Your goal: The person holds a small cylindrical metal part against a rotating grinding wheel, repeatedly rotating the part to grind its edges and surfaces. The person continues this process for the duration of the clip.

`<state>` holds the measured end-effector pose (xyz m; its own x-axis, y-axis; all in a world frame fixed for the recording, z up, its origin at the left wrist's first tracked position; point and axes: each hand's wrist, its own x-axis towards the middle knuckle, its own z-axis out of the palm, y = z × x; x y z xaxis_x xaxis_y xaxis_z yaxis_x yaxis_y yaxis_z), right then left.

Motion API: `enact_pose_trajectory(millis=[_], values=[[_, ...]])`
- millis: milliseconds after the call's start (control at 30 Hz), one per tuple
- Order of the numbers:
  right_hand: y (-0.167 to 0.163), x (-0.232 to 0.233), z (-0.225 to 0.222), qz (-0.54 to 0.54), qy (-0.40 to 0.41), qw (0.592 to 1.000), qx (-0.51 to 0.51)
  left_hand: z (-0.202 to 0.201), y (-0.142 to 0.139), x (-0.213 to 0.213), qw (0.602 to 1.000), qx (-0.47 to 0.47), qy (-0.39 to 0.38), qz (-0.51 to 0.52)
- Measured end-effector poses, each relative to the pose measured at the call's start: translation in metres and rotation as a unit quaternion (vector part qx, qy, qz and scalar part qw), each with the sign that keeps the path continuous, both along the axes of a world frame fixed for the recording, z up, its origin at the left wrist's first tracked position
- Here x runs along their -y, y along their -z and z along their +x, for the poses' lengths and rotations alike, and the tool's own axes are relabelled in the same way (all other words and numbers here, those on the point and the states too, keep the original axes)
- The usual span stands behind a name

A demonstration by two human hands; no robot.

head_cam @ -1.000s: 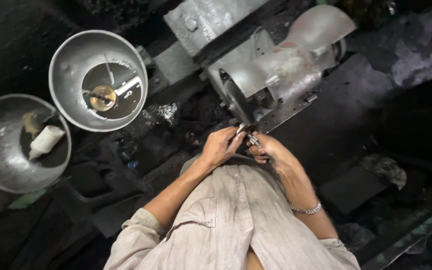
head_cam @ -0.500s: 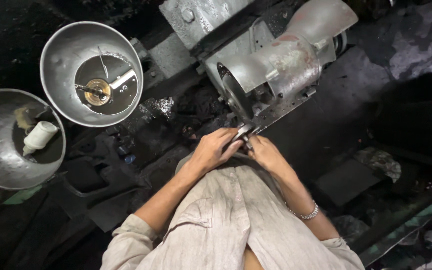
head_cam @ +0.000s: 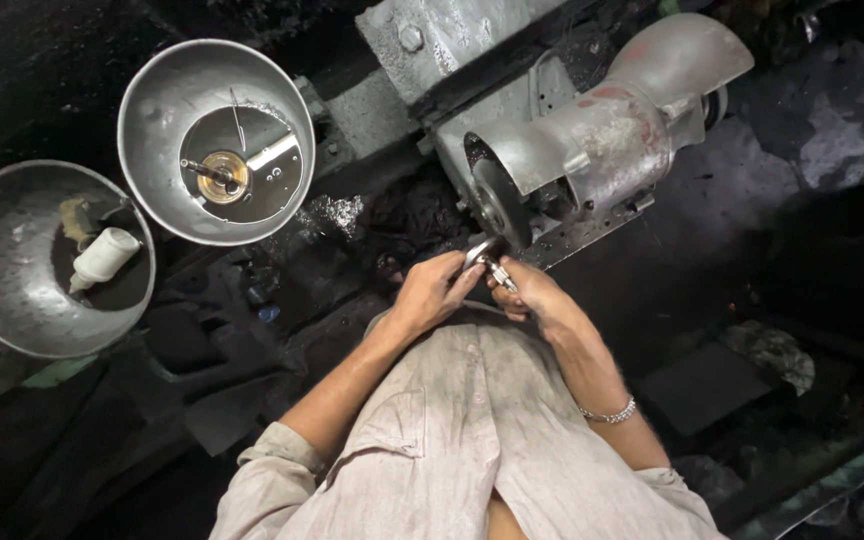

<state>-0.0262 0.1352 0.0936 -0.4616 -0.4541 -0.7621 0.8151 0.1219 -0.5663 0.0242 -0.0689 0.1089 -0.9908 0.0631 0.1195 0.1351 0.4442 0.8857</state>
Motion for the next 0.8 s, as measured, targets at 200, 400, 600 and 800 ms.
enact_pose_trajectory(millis=[200, 400, 600, 800], values=[[-0.011, -0.006, 0.000, 0.002, 0.015, 1.000, 0.018, -0.012, -0.004, -0.011, 1.000, 0.007, -0.001, -0.014], [-0.010, -0.008, 0.001, 0.005, 0.031, 0.999, 0.022, -0.029, -0.017, -0.013, 0.997, 0.031, 0.028, -0.061], [-0.016, -0.016, 0.011, 0.013, 0.043, 0.999, 0.020, -0.038, -0.036, -0.015, 0.995, 0.018, 0.070, -0.064], [-0.020, -0.026, 0.027, 0.090, -0.111, 0.884, -0.445, -0.031, -0.042, -0.010, 0.990, -0.029, 0.129, -0.052]])
